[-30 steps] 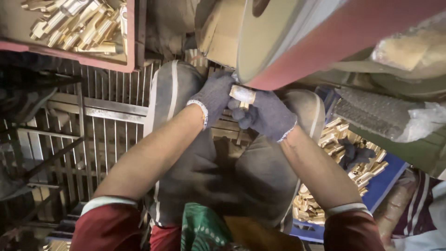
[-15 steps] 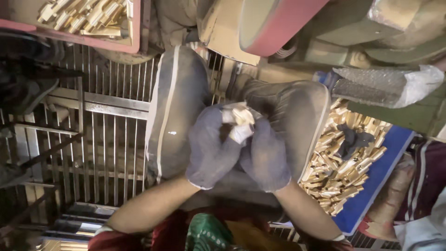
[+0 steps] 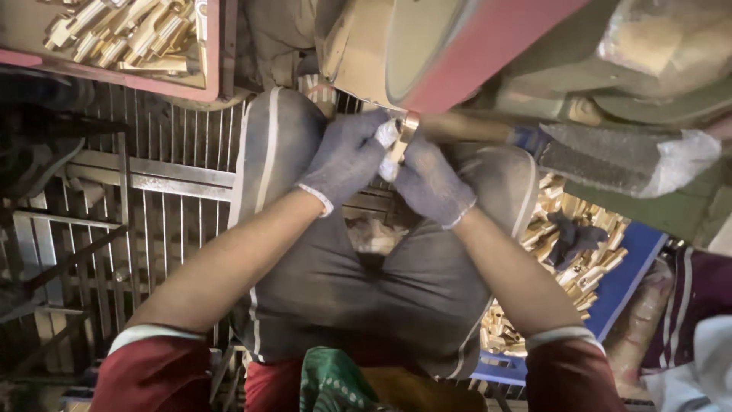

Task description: The person uses a belt grinder to polish and finish metal components, holding them against the moving abrasive belt and then placing them into a collection bin.

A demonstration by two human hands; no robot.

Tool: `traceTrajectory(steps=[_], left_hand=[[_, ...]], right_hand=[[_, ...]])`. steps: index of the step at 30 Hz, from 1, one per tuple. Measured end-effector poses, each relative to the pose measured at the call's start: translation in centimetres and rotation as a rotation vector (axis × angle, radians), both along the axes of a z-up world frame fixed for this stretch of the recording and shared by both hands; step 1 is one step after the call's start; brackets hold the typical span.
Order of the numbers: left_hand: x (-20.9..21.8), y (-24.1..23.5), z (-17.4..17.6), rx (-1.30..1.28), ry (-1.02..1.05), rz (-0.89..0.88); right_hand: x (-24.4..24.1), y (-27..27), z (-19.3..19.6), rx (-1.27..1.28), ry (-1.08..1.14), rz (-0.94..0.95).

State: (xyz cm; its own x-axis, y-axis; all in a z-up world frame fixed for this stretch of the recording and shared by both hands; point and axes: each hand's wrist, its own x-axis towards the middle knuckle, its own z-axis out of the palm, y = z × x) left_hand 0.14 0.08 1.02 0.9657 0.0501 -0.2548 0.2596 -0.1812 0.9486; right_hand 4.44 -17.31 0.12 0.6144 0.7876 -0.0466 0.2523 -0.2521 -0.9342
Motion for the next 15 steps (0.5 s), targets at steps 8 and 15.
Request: traceTrajectory(steps=[8,15], left_hand=[[0.9,-0.4,-0.2,-0.325,0.496,0.092],[3.0,-0.3,-4.1,-0.677,0.697,0.272]], right_hand=[[-0.4,-0.5,1.1,0.071,1.243,-0.206],[2.7,1.4,1.6,0.048,1.430,-0.459]])
